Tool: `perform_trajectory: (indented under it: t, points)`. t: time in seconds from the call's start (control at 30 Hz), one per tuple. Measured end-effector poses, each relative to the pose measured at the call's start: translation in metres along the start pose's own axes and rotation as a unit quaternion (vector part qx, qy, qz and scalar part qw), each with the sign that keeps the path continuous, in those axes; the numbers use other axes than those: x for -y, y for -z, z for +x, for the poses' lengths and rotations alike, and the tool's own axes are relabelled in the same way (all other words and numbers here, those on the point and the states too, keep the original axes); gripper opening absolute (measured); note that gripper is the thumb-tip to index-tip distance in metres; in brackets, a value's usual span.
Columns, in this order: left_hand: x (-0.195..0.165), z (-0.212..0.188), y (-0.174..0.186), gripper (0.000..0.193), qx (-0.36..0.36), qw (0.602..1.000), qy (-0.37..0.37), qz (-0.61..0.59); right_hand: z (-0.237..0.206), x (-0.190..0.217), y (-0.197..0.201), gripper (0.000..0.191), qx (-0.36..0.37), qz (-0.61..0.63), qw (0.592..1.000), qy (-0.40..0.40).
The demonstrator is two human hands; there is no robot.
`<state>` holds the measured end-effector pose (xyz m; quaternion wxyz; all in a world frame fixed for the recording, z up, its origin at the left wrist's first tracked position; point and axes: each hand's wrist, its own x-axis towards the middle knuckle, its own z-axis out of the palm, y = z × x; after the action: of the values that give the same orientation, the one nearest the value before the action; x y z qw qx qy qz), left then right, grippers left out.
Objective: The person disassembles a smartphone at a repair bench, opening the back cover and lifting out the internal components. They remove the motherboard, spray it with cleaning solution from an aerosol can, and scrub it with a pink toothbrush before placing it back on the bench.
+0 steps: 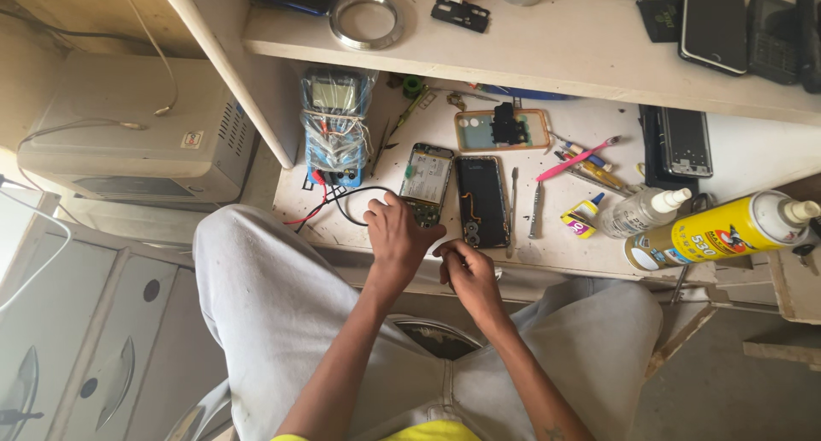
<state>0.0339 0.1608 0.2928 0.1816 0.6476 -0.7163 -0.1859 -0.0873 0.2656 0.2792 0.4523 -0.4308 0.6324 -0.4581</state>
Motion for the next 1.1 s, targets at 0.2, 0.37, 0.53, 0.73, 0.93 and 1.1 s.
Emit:
perform_trajectory:
  t: [0.2,0.37,0.53,0.73,0.93,1.1]
  points:
    - [0.015,0.007,0.018,0.066,0.071,0.978,0.062,-0.187,-0.001,-0.005,0.001,0.021,0.019,0.06,0.997,-0.037]
    - [0.034,-0.006,0.045,0.052,0.183,0.874,0.074,-0.443,0.003,0.003,0.006,0.042,0.12,0.24,0.961,-0.064]
    - [0.038,-0.02,0.074,0.049,0.229,0.883,-0.099,-0.398,0.019,0.023,0.035,0.071,0.095,0.447,0.87,-0.184]
    - [0.044,-0.013,0.093,0.08,0.252,0.92,-0.261,-0.148,0.014,0.02,0.07,0.057,0.109,0.442,0.873,-0.176]
    - [0.048,0.006,0.087,0.091,0.253,0.903,-0.323,-0.127,0.001,0.014,0.067,0.039,0.071,0.432,0.878,-0.195]
    - [0.046,0.004,0.072,0.076,0.091,0.934,-0.305,-0.159,-0.011,0.001,0.034,0.043,0.018,0.569,0.8,-0.191]
